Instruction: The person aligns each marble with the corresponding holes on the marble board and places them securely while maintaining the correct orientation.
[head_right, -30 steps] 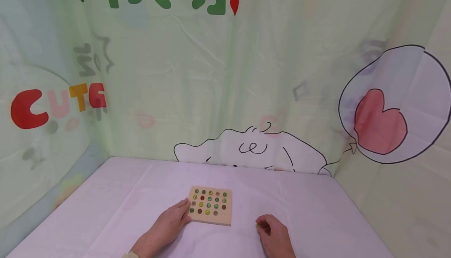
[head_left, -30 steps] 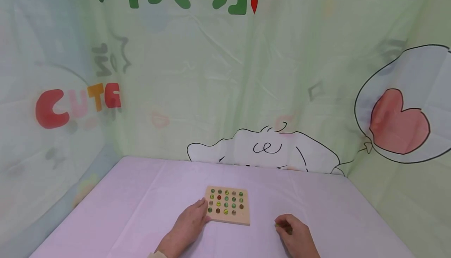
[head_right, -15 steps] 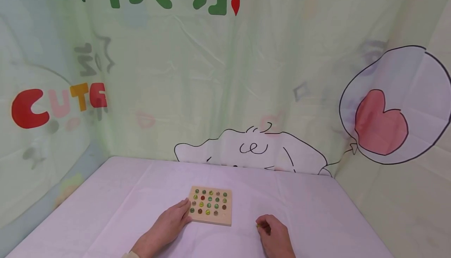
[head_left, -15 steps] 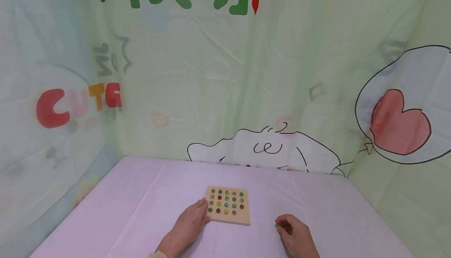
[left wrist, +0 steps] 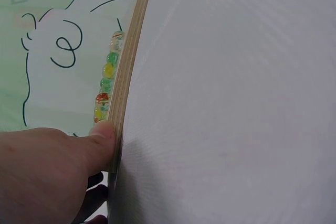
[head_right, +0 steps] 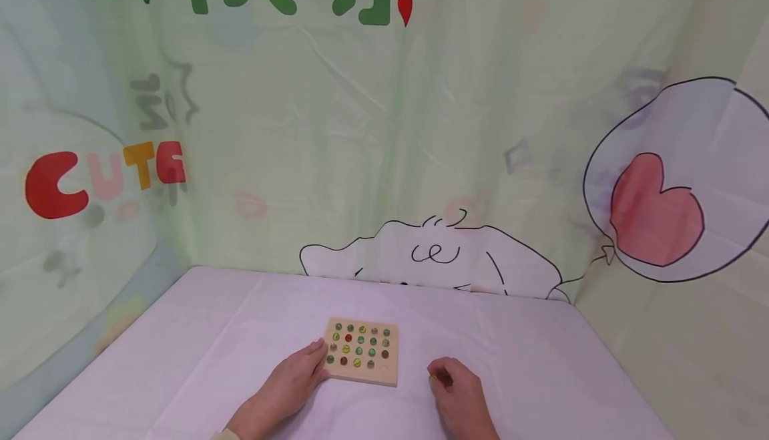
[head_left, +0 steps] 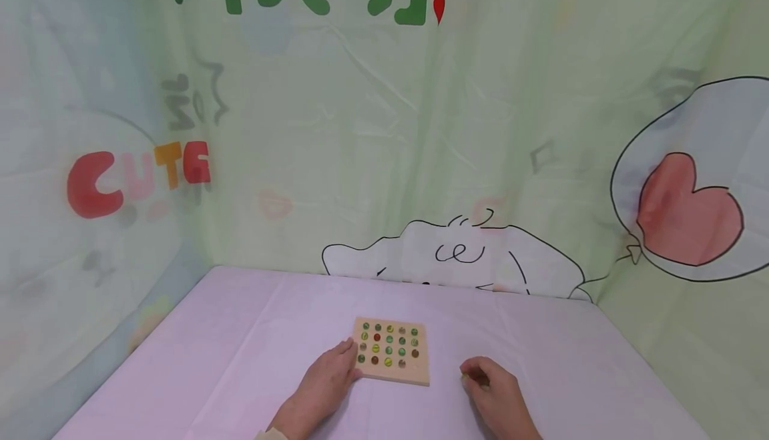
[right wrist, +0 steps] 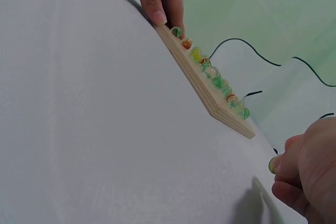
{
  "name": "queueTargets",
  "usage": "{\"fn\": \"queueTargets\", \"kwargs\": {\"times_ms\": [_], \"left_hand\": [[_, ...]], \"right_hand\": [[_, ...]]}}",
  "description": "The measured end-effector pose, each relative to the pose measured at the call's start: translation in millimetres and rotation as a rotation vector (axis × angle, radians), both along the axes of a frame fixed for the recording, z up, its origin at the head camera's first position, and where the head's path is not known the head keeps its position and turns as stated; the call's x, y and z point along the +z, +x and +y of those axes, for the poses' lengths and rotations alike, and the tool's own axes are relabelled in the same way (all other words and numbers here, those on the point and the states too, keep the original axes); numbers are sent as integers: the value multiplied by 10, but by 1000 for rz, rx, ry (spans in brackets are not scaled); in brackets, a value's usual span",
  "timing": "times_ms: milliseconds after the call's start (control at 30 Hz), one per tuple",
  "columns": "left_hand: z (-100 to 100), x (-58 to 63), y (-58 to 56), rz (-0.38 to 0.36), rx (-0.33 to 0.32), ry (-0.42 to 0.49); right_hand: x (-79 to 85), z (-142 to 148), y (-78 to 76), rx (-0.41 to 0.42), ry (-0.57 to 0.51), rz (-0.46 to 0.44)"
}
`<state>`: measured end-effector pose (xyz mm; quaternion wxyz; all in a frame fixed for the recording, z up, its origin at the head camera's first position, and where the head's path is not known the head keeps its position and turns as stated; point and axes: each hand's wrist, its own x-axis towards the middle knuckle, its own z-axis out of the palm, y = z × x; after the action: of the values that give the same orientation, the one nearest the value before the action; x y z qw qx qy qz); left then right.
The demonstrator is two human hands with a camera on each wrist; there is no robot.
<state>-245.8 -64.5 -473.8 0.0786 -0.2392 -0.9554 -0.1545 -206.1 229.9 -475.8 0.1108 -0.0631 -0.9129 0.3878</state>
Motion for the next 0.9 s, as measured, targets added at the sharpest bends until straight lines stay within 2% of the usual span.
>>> {"fn": "queueTargets", "kwargs": {"times_ms": [167,633,900], "left_hand": [[-15,4,2,27,-14,-16],[-2,36,10,-43,1,43],[3,37,9,-59,24,13]], "right_hand": [[31,-78,-47,31,-12,38],[135,-311,-149,64,-14,66],[117,-416,-180,99,-22,86]]}}
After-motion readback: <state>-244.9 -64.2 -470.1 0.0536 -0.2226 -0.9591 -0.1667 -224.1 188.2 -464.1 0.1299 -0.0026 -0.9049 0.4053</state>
